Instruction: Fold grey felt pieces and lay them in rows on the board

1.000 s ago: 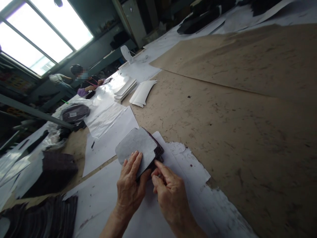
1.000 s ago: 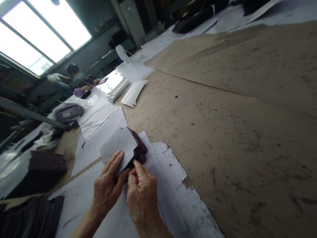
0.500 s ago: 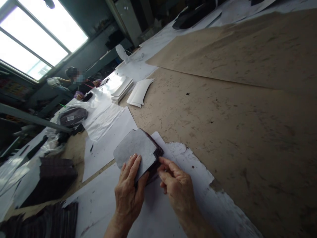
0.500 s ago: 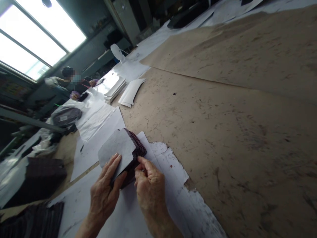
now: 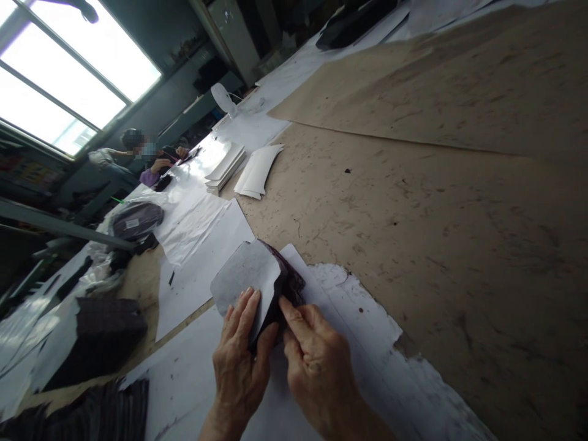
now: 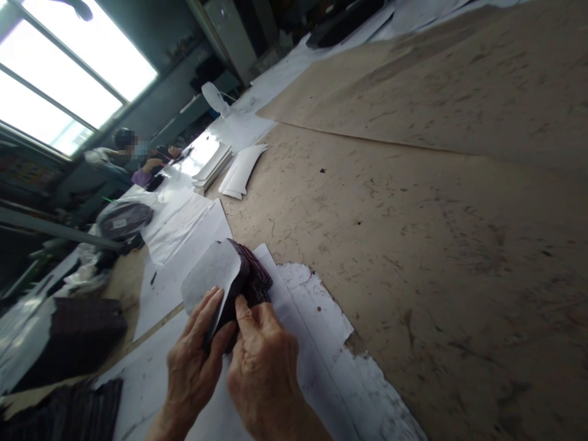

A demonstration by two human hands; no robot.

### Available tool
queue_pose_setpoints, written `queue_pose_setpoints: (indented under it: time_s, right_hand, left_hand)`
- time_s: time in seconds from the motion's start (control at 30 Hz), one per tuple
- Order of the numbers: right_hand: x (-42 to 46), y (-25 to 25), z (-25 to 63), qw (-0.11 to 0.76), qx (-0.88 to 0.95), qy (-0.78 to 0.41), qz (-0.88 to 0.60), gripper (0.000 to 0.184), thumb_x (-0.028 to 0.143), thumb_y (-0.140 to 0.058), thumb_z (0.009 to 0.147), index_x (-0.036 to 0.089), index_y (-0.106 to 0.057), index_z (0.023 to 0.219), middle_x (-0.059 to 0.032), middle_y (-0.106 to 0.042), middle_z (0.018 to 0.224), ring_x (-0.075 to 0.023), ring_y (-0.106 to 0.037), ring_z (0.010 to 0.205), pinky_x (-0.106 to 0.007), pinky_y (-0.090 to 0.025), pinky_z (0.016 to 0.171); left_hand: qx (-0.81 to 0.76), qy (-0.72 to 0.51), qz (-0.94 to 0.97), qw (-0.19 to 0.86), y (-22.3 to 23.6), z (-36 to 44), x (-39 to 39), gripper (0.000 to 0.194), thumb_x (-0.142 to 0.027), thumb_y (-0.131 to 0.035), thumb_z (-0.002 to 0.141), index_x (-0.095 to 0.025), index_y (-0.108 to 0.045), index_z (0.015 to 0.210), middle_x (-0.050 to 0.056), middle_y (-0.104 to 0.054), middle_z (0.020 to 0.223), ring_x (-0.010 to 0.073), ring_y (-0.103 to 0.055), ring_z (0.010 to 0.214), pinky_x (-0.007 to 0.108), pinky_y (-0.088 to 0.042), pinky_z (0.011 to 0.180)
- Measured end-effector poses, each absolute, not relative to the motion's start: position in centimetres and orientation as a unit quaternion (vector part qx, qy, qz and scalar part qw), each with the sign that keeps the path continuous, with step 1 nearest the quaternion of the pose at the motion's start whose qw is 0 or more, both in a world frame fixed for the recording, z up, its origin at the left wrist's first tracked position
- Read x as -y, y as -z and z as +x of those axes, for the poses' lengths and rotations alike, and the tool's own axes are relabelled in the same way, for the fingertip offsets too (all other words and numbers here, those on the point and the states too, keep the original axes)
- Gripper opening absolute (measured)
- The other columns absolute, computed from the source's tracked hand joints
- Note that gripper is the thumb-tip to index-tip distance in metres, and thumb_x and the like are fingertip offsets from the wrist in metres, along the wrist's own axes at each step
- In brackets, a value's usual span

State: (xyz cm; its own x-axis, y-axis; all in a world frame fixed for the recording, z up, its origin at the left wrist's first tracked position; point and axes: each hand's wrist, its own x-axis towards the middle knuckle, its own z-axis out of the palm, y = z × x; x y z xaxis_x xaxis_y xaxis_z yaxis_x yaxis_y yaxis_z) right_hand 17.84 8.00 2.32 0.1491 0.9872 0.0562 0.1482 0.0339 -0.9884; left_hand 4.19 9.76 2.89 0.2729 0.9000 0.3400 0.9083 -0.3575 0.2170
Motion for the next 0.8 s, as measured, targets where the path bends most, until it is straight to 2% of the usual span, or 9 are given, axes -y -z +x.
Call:
queue_pose_setpoints:
  time_s: [0.1,0.2,0.3,0.4,0.5,0.6,0.67,0.73,0.8]
  right_hand:
    - [-8.3,-3.9,17.2,0.507,0.437,-0.49,-0.558,0.049,0.015,-0.043,0.07,0.013,-0.059,0.116,-0.0097,-0.061,0.088,-0.0189,-0.059,0.075,-0.03,-0.05,0.069]
    - [-9.0,-5.5,16.9,0.488,0.323,-0.582,-0.564,0.038,0.019,-0.052,0.065,0.015,-0.065,0.1,-0.0053,-0.062,0.081,-0.0168,-0.06,0.069,-0.025,-0.05,0.063]
    - [-9.9,-6.4,16.8,0.446,0.327,-0.592,-0.586,0.017,0.029,-0.056,0.067,0.018,-0.065,0.076,-0.0027,-0.064,0.067,-0.0161,-0.059,0.061,-0.024,-0.046,0.056]
    - [-10.7,-6.8,16.6,0.405,0.375,-0.561,-0.617,0.023,0.042,-0.059,0.066,0.019,-0.062,0.063,-0.0054,-0.064,0.061,-0.0192,-0.059,0.058,-0.027,-0.043,0.054]
    - [-11.4,-6.8,16.4,0.391,0.389,-0.526,-0.647,0.031,0.048,-0.059,0.065,0.018,-0.064,0.066,-0.0127,-0.067,0.066,-0.0264,-0.061,0.066,-0.032,-0.042,0.059]
    - [-12.1,-6.1,16.3,0.393,0.398,-0.51,-0.654,0.034,0.047,-0.057,0.067,0.015,-0.067,0.068,-0.0156,-0.067,0.068,-0.029,-0.062,0.07,-0.034,-0.041,0.061]
    - [-12.4,-5.7,16.2,0.405,0.401,-0.508,-0.645,0.033,0.044,-0.054,0.07,0.014,-0.066,0.066,-0.0139,-0.065,0.063,-0.027,-0.061,0.066,-0.033,-0.042,0.059]
    - [-12.6,-5.7,15.8,0.429,0.401,-0.514,-0.625,0.032,0.041,-0.05,0.073,0.014,-0.066,0.069,-0.0099,-0.063,0.056,-0.0233,-0.059,0.059,-0.03,-0.042,0.055]
    - [-12.4,-6.6,15.2,0.458,0.399,-0.526,-0.595,0.032,0.039,-0.047,0.076,0.015,-0.067,0.075,-0.0056,-0.063,0.057,-0.0193,-0.058,0.056,-0.027,-0.043,0.052]
  left_hand:
    - [0.563,0.208,-0.8,0.001,-2.9,4.0,-9.7,0.049,-0.025,-0.046,0.084,-0.026,-0.037,0.132,0.005,-0.045,0.135,0.0221,-0.042,0.123,0.043,-0.032,0.105]
    - [0.568,0.214,-0.794,-0.014,-3.0,3.8,-9.6,0.052,-0.023,-0.046,0.082,-0.025,-0.036,0.133,0.006,-0.043,0.136,0.0234,-0.04,0.124,0.045,-0.032,0.104]
    - [0.567,0.229,-0.791,-0.035,-3.1,3.8,-9.5,0.054,-0.026,-0.048,0.08,-0.021,-0.037,0.132,0.008,-0.044,0.135,0.0252,-0.039,0.125,0.046,-0.031,0.105]
    - [0.564,0.245,-0.787,-0.057,-3.0,3.7,-9.5,0.052,-0.024,-0.047,0.079,-0.018,-0.04,0.13,0.01,-0.047,0.133,0.0259,-0.039,0.125,0.047,-0.032,0.104]
    - [0.569,0.267,-0.774,-0.08,-2.9,3.5,-9.7,0.05,-0.022,-0.05,0.077,-0.016,-0.044,0.127,0.011,-0.048,0.131,0.0273,-0.04,0.124,0.048,-0.031,0.104]
    - [0.562,0.315,-0.751,-0.144,-3.5,3.3,-9.2,0.05,-0.025,-0.056,0.077,-0.019,-0.046,0.125,0.01,-0.048,0.131,0.0276,-0.041,0.123,0.047,-0.029,0.105]
    - [0.567,0.387,-0.708,-0.17,-4.1,3.2,-8.0,0.048,-0.027,-0.057,0.078,-0.022,-0.047,0.124,0.008,-0.045,0.134,0.0275,-0.039,0.124,0.045,-0.03,0.105]
    - [0.593,0.48,-0.629,-0.148,-4.5,3.2,-6.2,0.04,-0.026,-0.06,0.076,-0.023,-0.054,0.116,0.007,-0.048,0.129,0.0271,-0.042,0.121,0.042,-0.033,0.103]
    - [0.617,0.551,-0.535,-0.173,-4.6,3.4,-4.3,0.022,-0.026,-0.064,0.073,-0.025,-0.062,0.095,0.003,-0.061,0.108,0.0243,-0.053,0.106,0.038,-0.042,0.093]
